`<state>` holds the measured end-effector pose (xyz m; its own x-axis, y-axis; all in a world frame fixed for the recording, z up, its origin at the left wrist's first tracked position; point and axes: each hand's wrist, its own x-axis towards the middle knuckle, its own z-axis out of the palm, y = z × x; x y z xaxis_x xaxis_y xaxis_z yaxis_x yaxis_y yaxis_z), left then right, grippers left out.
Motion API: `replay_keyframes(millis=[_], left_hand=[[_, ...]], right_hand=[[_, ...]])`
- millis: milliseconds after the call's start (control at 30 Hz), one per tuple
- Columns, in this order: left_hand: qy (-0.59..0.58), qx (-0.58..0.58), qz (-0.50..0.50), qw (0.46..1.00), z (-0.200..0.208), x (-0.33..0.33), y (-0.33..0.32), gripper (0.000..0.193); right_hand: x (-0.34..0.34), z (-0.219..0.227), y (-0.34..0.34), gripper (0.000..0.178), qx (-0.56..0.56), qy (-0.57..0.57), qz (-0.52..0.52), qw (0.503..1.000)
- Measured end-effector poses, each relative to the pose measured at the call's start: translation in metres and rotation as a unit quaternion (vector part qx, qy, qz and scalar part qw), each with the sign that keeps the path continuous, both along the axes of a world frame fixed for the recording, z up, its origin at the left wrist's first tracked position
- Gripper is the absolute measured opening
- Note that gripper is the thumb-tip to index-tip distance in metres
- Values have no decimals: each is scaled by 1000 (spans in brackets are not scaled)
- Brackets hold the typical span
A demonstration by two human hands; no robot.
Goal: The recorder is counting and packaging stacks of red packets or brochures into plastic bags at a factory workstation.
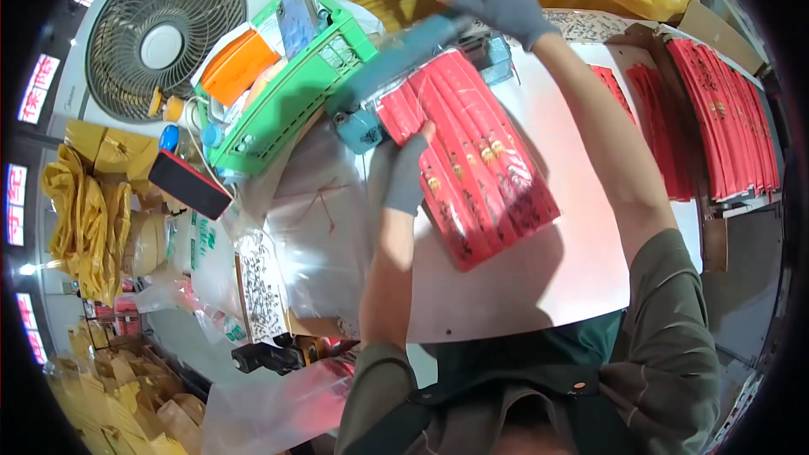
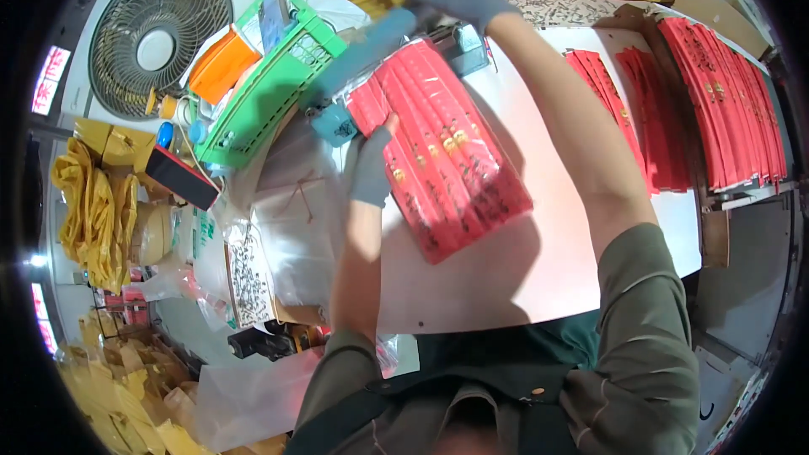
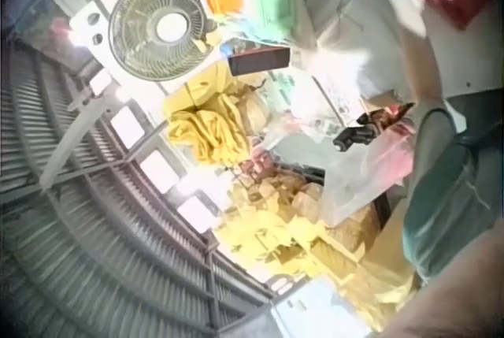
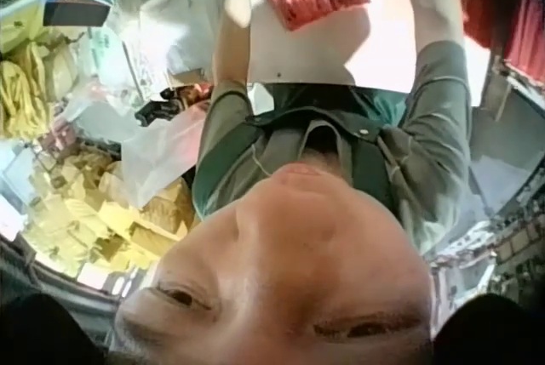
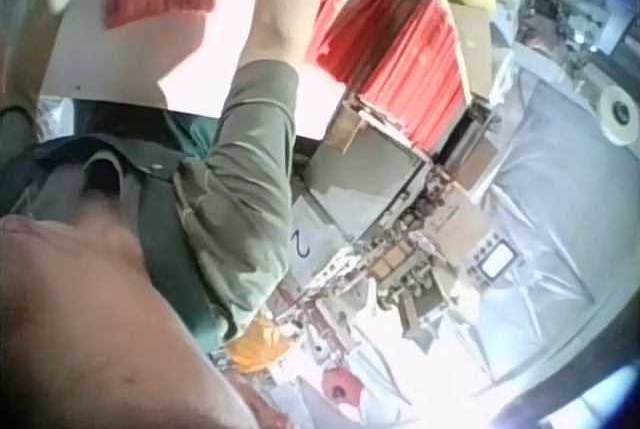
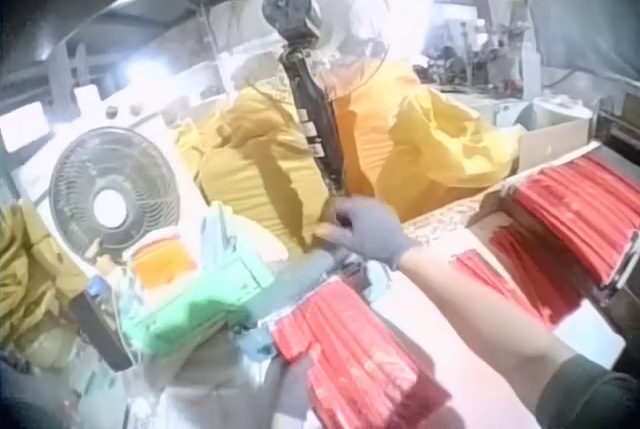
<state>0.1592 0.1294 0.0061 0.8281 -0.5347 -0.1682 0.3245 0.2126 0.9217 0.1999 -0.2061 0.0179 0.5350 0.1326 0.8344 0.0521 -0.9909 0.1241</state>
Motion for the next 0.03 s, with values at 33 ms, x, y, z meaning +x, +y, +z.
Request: replay_keyframes(millis=[33], left_hand=[[-32, -28, -33, 999, -13, -1, -27, 48]], right_hand=[[15, -28, -54, 92, -305, -177, -56, 934]])
